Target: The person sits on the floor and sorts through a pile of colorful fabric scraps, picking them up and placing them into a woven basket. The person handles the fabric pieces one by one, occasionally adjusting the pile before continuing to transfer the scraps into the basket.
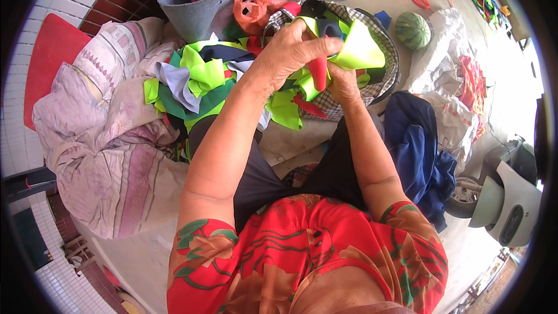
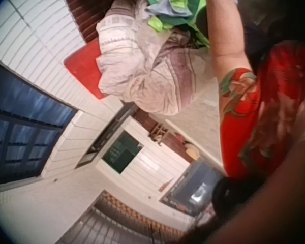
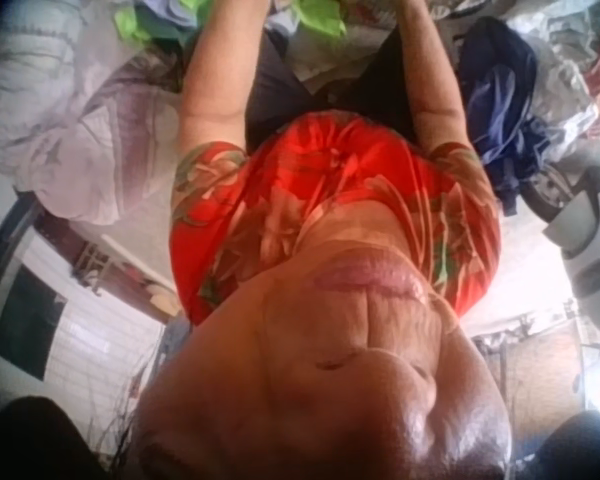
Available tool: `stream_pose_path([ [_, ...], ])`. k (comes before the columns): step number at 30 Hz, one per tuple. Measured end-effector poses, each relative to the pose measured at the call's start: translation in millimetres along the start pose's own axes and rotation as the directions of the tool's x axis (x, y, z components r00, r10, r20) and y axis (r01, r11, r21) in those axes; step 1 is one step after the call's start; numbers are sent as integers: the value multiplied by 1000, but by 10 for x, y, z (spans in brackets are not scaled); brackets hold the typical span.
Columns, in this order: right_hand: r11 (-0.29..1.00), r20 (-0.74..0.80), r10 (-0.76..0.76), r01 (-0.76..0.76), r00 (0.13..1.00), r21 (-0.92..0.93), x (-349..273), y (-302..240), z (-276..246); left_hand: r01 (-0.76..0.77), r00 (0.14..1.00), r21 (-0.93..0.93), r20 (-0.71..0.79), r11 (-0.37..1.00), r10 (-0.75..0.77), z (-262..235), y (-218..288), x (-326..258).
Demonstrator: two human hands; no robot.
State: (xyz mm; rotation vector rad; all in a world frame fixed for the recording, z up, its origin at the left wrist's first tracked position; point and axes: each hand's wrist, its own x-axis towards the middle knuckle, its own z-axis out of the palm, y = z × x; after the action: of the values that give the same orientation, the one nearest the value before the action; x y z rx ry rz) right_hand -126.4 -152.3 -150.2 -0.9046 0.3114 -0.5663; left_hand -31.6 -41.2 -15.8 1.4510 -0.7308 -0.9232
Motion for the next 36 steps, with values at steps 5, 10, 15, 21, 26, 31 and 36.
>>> stream_pose_path([
  [5, 946, 61, -24, 42, 998, -322, -47, -84, 53, -163, 958, -25, -245, 986, 152, -43, -179, 76],
  [10, 980, 41, 38, -29, 998, -196, -62, -82, 161, -215, 934, -163, -324, 963, 154, -100, -156, 111],
  [15, 996, 4, 29, -29, 1000, -81, 18, 49, 39, -215, 936, -210, -323, 954, 140, -100, -58, 79],
  [21, 956, 34, 1, -11, 999, 293, 34, 72, -5, -246, 944, -357, -299, 901, 139, -245, -47, 106],
  [26, 947, 164, -14, -39, 986, 318, 154, 124, -212, -239, 936, -341, -331, 909, 122, -516, 66, 30],
  [31, 919, 144, -4, -53, 990, 391, 167, 157, -329, -275, 946, -362, -269, 891, 182, -703, 252, -141],
  [36, 929, 191, 17, -85, 982, 359, 159, 196, -323, -302, 928, -171, -277, 938, 249, -918, 236, -222],
])
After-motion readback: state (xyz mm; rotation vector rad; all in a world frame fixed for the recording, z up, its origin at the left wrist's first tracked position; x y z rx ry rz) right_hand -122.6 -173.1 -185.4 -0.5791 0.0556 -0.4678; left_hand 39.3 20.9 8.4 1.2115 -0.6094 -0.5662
